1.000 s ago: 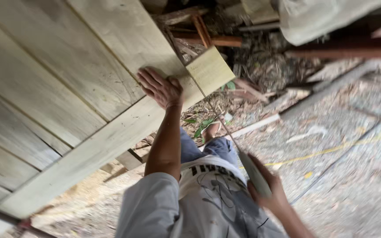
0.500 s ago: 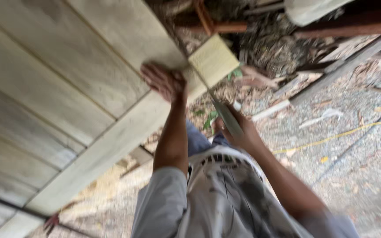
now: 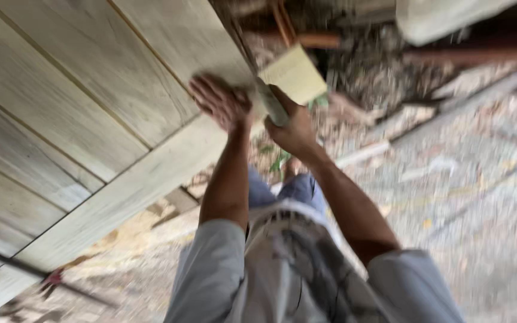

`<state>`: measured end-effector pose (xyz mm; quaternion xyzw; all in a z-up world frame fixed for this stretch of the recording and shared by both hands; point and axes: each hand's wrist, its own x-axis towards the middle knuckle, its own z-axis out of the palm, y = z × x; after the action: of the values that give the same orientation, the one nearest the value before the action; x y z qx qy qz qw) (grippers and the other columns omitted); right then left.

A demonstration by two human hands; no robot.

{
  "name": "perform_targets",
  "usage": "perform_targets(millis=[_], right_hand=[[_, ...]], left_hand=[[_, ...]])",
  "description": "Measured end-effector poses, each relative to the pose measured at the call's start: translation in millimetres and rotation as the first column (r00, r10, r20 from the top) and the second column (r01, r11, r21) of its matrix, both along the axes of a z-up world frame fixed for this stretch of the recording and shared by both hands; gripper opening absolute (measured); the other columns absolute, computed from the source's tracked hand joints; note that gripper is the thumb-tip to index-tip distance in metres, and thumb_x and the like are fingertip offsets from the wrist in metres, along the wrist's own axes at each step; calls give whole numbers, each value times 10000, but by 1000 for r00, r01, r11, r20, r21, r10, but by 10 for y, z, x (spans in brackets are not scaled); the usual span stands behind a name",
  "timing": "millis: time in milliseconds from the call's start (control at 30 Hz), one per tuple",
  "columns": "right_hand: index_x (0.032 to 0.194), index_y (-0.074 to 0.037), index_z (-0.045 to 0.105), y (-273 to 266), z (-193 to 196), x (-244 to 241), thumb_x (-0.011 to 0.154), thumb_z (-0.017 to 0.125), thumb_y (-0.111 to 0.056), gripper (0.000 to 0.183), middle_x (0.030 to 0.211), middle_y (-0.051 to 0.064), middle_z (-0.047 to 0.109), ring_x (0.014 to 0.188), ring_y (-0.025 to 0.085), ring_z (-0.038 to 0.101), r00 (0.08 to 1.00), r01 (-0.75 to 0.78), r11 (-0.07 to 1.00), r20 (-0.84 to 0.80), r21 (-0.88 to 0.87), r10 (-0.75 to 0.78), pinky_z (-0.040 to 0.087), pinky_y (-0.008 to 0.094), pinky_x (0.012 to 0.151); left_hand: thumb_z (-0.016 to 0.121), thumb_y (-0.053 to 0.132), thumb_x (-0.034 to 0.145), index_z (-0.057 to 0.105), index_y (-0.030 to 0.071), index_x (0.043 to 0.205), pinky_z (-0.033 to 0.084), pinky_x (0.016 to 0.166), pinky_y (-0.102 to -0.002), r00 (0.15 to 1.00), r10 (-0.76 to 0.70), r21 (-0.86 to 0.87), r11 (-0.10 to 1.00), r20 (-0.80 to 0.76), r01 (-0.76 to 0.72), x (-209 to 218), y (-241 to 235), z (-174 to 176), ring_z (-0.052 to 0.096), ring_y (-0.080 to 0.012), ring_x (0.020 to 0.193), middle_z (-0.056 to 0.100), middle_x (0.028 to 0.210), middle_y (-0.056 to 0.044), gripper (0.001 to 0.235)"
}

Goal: The person uses a hand saw to cut a plank of wood clamped to a workbench. After cutting, the person removes the sawn piece and walks to another area to pick up a square ruler and a pencil.

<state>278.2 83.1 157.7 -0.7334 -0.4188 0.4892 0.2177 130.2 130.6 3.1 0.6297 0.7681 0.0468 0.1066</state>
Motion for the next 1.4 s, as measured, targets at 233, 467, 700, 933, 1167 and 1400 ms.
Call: perform_targets(millis=[233,467,700,933,1167,1400], right_hand=[[1535,-42,456,-2051,1625,603,815,625,-71,740,1299,191,716,1044,229,753,991,134,924,53,-359,-123,584,312,854],[1481,-32,502,-24,-563,51,823,694,-75,687,1269,266,692,1072,339,743,997,-17,998,70,60,12,606,384,879],[1524,-63,456,-1252,1508,306,729,588,-18,807,1257,231,712,1091,329,736,999,-10,991,30,-137,14,573,402,929],[1530,-26,441,-1189,715,363,767,570,-19,773,1391,216,644,1215,269,683,994,23,1000,-107,-4,-24,536,374,1009],[1509,-24,461,-72,387,-47,802,692,-60,745,1195,256,717,895,284,768,997,13,1000,-79,-23,-15,641,343,720],[1512,-73,492,-1939,1733,453,718,590,-50,801,1135,175,767,951,319,759,996,86,955,55,-285,-73,557,340,900]], left_hand=[[428,379,979,4,-15,1656,118,1307,-611,991,14,-239,970,-134,-46,110,100,-8,2,-405,1625,-26,1744,-228,890],[400,436,1017,-33,-8,1639,77,1286,-603,999,0,11,1000,53,-1,99,155,-68,-59,-399,1598,-84,1715,-224,878],[338,410,1029,-15,-28,1653,71,1319,-579,999,4,-47,999,-40,-6,128,158,-87,-41,-401,1622,-68,1735,-234,840],[240,453,1076,-31,-29,1654,129,1297,-592,999,-28,60,998,-31,30,94,64,-120,-1,-429,1621,-82,1731,-241,800],[274,510,1018,-27,-4,1635,120,1259,-625,1000,-14,-63,998,-20,13,-31,-104,6,-21,-417,1594,-57,1709,-236,858],[253,429,1067,-41,-17,1653,98,1311,-603,998,1,-28,1000,-56,-2,90,97,-107,-40,-420,1621,-72,1734,-239,794]])
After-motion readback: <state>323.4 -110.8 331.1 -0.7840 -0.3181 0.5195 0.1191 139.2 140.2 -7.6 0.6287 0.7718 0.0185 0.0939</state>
